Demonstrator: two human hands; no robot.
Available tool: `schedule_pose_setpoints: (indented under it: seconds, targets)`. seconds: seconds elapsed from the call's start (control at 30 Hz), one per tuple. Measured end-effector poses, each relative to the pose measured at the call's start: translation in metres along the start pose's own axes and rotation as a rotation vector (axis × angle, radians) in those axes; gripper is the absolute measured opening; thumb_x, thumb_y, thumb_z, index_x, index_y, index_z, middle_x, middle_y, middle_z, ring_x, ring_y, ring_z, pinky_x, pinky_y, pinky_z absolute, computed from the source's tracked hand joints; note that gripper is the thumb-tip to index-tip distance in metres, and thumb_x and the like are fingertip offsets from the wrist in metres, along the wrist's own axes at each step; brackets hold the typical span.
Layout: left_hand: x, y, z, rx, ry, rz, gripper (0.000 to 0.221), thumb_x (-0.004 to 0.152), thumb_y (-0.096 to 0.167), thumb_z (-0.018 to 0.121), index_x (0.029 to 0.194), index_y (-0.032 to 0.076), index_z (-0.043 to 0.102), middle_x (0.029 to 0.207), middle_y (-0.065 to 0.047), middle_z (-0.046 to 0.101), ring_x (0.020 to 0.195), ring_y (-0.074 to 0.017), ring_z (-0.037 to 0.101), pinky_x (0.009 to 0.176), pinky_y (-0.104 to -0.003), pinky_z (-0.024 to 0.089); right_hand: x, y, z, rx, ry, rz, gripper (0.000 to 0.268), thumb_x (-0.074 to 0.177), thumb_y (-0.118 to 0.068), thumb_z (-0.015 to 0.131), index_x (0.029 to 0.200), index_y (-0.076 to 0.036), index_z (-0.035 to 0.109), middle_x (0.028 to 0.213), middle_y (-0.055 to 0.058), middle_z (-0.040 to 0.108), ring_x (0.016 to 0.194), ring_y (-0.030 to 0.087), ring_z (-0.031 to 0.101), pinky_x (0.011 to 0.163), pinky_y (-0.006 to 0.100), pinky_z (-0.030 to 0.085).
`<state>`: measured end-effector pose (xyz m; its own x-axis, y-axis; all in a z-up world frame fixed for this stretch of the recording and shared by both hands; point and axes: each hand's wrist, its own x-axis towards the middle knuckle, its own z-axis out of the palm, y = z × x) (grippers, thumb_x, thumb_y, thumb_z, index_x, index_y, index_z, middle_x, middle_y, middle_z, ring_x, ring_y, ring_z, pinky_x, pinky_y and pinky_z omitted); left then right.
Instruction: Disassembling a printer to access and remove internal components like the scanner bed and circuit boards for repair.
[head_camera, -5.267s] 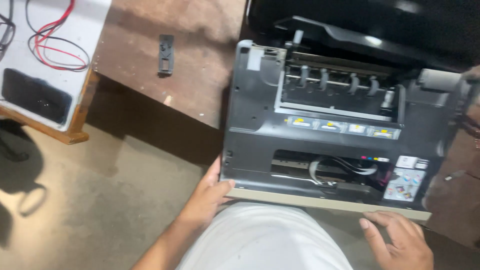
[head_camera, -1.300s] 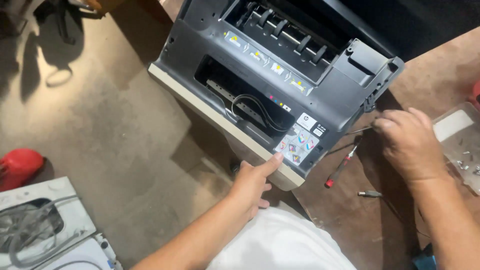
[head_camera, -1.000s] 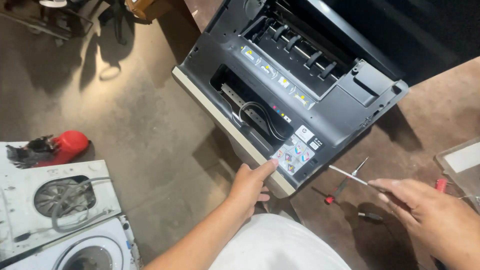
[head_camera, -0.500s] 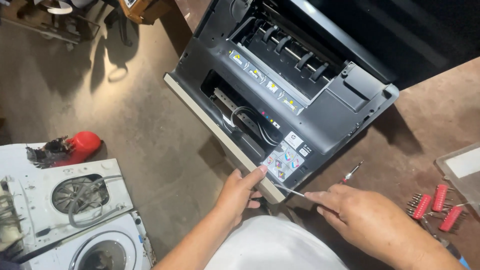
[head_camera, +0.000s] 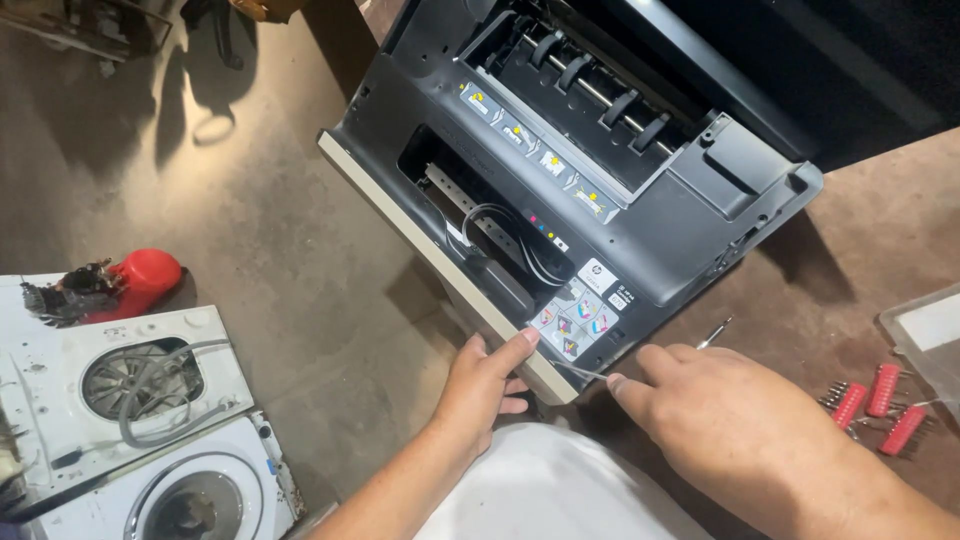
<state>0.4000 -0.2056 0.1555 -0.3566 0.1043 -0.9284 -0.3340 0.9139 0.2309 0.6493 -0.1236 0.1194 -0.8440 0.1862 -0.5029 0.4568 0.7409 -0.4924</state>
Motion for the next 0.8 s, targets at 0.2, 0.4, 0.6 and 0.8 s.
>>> schedule_pose_setpoints:
  seconds: [0.2, 0.4, 0.6, 0.8]
  targets:
    - [0.003, -0.003, 0.001, -0.049, 0.013, 0.018, 0.062, 0.09, 0.052, 0.077, 0.143, 0.021, 0.069, 0.139, -0.003, 0.09, 0.118, -0.0294, 0.083, 0.092, -0.038, 0.061, 0.022, 0.005, -0.059, -0.115, -0.139, -0.028, 0.011, 0.107, -0.03, 0.067, 0.114, -0.029, 0.075, 0.102, 0.002, 0.069, 0.09, 0.035, 0.076, 0.082, 0.056, 0.062]
    - [0.001, -0.001, -0.001, -0.04, -0.004, 0.027, 0.063, 0.091, 0.05, 0.077, 0.145, 0.019, 0.068, 0.146, -0.002, 0.089, 0.122, -0.0312, 0.085, 0.093, -0.039, 0.062, 0.029, 0.043, -0.044, 0.229, -0.15, 0.114, 0.046, 0.101, -0.037, 0.075, 0.142, -0.054, 0.084, 0.13, -0.019, 0.083, 0.114, 0.018, 0.085, 0.099, 0.04, 0.067]
    - [0.007, -0.004, -0.002, -0.014, 0.0, 0.031, 0.069, 0.088, 0.053, 0.077, 0.146, 0.016, 0.066, 0.151, -0.005, 0.086, 0.129, -0.0341, 0.083, 0.097, -0.041, 0.064, -0.008, 0.006, -0.018, 0.123, 0.153, 0.055, 0.045, 0.102, -0.037, 0.075, 0.144, -0.048, 0.081, 0.099, -0.006, 0.082, 0.096, 0.028, 0.083, 0.083, 0.051, 0.07]
    - [0.008, -0.005, -0.005, -0.016, -0.019, 0.03, 0.074, 0.085, 0.055, 0.078, 0.146, 0.016, 0.065, 0.156, -0.005, 0.081, 0.133, -0.0373, 0.078, 0.098, -0.043, 0.064, -0.025, -0.023, -0.008, 0.034, -0.047, 0.252, 0.059, 0.107, -0.033, 0.065, 0.16, -0.056, 0.059, 0.096, -0.006, 0.068, 0.085, 0.031, 0.079, 0.074, 0.056, 0.067]
